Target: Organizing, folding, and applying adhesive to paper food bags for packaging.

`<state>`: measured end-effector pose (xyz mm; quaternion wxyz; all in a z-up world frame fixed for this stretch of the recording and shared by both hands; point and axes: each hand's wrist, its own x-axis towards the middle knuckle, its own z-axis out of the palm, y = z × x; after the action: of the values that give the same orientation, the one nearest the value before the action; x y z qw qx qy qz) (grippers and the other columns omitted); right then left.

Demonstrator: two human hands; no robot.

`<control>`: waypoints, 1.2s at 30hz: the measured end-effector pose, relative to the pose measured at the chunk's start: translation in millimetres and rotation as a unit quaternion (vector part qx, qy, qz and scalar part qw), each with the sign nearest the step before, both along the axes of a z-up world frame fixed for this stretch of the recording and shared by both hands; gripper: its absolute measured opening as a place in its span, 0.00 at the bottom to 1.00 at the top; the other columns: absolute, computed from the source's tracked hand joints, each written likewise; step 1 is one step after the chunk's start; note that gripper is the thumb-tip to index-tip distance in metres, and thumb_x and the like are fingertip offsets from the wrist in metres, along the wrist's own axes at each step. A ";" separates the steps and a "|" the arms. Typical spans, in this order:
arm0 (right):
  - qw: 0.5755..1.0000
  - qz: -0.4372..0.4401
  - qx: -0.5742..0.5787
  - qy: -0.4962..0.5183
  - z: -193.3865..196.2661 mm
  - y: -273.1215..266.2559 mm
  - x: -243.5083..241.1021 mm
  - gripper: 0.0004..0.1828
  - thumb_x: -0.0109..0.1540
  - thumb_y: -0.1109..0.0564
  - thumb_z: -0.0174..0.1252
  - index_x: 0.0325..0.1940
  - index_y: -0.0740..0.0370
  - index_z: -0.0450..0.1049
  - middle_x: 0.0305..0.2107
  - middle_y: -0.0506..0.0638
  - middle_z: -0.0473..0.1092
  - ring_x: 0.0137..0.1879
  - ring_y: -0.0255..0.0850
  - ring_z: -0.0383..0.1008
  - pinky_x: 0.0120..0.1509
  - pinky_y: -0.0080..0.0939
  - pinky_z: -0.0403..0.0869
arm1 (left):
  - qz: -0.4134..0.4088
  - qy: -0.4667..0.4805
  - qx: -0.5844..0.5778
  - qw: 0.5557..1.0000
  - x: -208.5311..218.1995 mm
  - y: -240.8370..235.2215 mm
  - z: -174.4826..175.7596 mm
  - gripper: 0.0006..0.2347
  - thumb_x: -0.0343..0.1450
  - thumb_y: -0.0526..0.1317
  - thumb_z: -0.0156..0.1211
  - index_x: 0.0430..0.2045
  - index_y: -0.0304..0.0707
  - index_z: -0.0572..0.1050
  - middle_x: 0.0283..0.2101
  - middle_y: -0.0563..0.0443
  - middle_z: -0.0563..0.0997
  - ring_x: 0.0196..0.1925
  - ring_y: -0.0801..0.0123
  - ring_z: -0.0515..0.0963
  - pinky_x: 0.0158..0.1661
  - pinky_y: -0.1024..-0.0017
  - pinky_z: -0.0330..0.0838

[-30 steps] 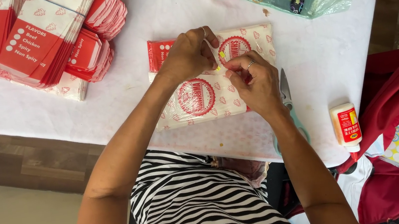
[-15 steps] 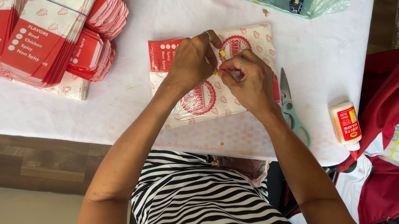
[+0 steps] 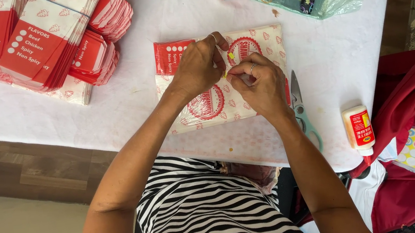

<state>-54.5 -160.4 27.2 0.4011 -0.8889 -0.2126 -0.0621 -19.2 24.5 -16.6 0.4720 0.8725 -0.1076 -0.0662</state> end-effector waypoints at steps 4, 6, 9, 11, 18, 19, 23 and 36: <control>0.996 0.000 0.065 0.063 2.3 -11.1 21.6 0.06 0.57 0.64 0.69 0.34 0.54 0.84 0.28 0.47 0.72 0.30 0.37 0.71 0.35 0.34 0.71 | 0.015 -0.017 -0.003 1.000 -2.6 -1.0 -1.6 0.19 0.58 0.27 0.70 0.41 0.40 0.75 0.24 0.53 0.85 0.30 0.59 0.84 0.38 0.63 0.77; 0.991 -0.012 0.095 0.089 5.7 -15.7 42.8 0.07 0.59 0.65 0.67 0.35 0.53 0.84 0.28 0.46 0.72 0.30 0.33 0.70 0.35 0.31 0.70 | 0.022 -0.022 -0.015 0.999 -8.8 0.5 5.7 0.19 0.58 0.26 0.70 0.41 0.39 0.75 0.24 0.52 0.85 0.30 0.59 0.84 0.37 0.64 0.76; 0.983 -0.112 0.117 0.089 21.8 -11.2 86.7 0.05 0.62 0.64 0.64 0.38 0.57 0.83 0.25 0.48 0.69 0.26 0.32 0.70 0.30 0.31 0.69 | 0.027 -0.016 -0.039 0.999 -13.1 2.5 19.3 0.19 0.58 0.25 0.69 0.43 0.36 0.75 0.25 0.48 0.85 0.31 0.58 0.84 0.38 0.63 0.76; 0.942 -0.203 0.179 0.200 40.1 1.7 114.2 0.05 0.66 0.61 0.60 0.37 0.56 0.80 0.33 0.43 0.79 0.24 0.26 0.68 0.23 0.26 0.61 | 0.037 0.001 -0.072 0.997 -17.1 3.0 26.1 0.19 0.59 0.21 0.62 0.42 0.36 0.73 0.26 0.53 0.86 0.29 0.68 0.84 0.31 0.70 0.76; 0.919 -0.208 0.171 0.289 48.9 21.1 182.8 0.11 0.67 0.51 0.58 0.38 0.57 0.83 0.31 0.43 0.69 0.18 0.27 0.61 0.19 0.26 0.57 | 0.041 -0.051 -0.069 0.995 -21.9 1.4 20.2 0.19 0.59 0.21 0.58 0.42 0.35 0.73 0.25 0.54 0.85 0.27 0.66 0.83 0.35 0.69 0.76; 0.915 -0.203 0.147 0.316 55.1 25.9 183.9 0.12 0.65 0.47 0.61 0.36 0.56 0.82 0.33 0.42 0.75 0.18 0.26 0.60 0.18 0.25 0.55 | 0.046 -0.053 -0.073 0.995 -22.9 1.4 21.5 0.18 0.59 0.21 0.56 0.42 0.35 0.73 0.25 0.55 0.85 0.28 0.66 0.82 0.35 0.68 0.75; 0.903 -0.210 0.152 0.344 49.7 27.9 199.7 0.06 0.56 0.56 0.69 0.30 0.59 0.79 0.22 0.44 0.76 0.16 0.26 0.59 0.17 0.27 0.50 | 0.061 -0.085 -0.080 0.991 -26.5 -0.8 17.6 0.17 0.61 0.23 0.58 0.43 0.36 0.73 0.22 0.56 0.83 0.27 0.64 0.77 0.40 0.66 0.72; 0.893 -0.201 0.225 0.334 47.6 19.1 141.3 0.04 0.61 0.55 0.68 0.37 0.57 0.81 0.32 0.45 0.80 0.31 0.31 0.78 0.33 0.30 0.76 | 0.084 -0.151 -0.103 0.980 -35.3 -3.7 8.4 0.17 0.62 0.23 0.58 0.44 0.37 0.71 0.26 0.55 0.84 0.33 0.61 0.76 0.41 0.63 0.72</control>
<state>86.9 -141.4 74.8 0.6168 -0.7670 0.1362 0.1128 -54.5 20.8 -8.2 0.5417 0.8250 -0.1100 0.1179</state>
